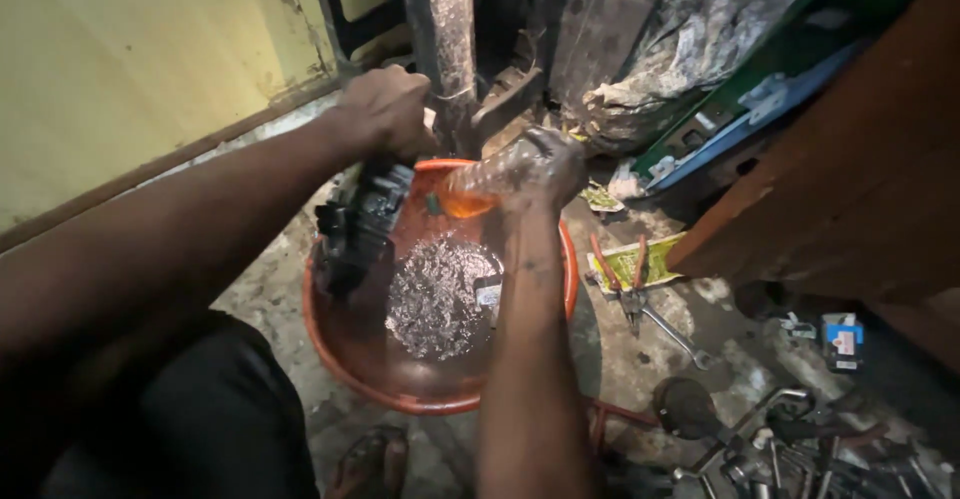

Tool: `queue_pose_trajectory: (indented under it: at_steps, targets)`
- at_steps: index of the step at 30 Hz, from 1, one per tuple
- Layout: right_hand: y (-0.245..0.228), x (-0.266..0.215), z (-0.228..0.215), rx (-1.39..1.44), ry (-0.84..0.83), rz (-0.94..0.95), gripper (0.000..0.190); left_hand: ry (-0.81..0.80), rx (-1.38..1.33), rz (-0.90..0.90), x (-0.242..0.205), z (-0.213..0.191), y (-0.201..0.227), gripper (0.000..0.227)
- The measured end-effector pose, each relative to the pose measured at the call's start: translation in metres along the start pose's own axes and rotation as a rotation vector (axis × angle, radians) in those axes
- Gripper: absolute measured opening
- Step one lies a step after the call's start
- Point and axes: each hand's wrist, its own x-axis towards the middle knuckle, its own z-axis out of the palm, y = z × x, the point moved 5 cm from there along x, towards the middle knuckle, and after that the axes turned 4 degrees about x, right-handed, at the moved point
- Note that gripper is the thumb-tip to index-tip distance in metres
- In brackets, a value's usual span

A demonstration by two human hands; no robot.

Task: The person pours liquid from a plastic bottle onto a metal engine component inside a red basin and washes the part by hand.

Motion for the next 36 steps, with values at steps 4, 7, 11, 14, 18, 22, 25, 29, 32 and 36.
queue_pose_trajectory:
  at_steps: [4,7,11,14,18,22,25,29,32,36]
  targets:
    - [-0.024,0.019,0.011,0.071,-0.035,-0.054,0.032,-0.048,-0.13,-0.078,0.004,0.006,-0.028,0.043]
    - [-0.021,0.017,0.02,0.031,-0.092,-0.048,0.032,-0.085,-0.254,-0.115,0.01,0.013,-0.048,0.042]
    - [-0.001,0.005,0.034,-0.104,-0.162,-0.009,0.031,-0.086,-0.282,-0.114,0.007,0.026,-0.064,0.045]
    - [0.002,0.003,0.046,-0.168,-0.183,0.022,0.031,-0.101,-0.208,-0.17,0.009,0.038,-0.067,0.056]
    - [0.025,-0.019,0.048,-0.309,-0.19,0.057,0.031,0.002,-0.231,-0.151,0.01,0.036,-0.065,0.068]
    - [0.037,-0.016,0.047,-0.355,-0.32,0.102,0.032,-0.056,-0.236,-0.219,0.003,0.03,-0.06,0.064]
    - [0.054,-0.011,0.042,-0.402,-0.253,0.266,0.028,-0.031,-0.08,-0.153,-0.002,0.019,-0.045,0.058]
    - [0.046,0.0,0.042,-0.29,-0.249,0.24,0.025,0.008,0.025,-0.056,0.002,0.013,-0.026,0.048]
    - [0.037,-0.008,0.043,-0.237,-0.228,0.233,0.022,-0.021,0.023,-0.058,0.002,0.014,-0.024,0.05]
    - [0.004,-0.033,0.053,-0.174,-0.229,0.187,0.019,-0.06,0.017,-0.052,0.002,0.014,-0.031,0.053]
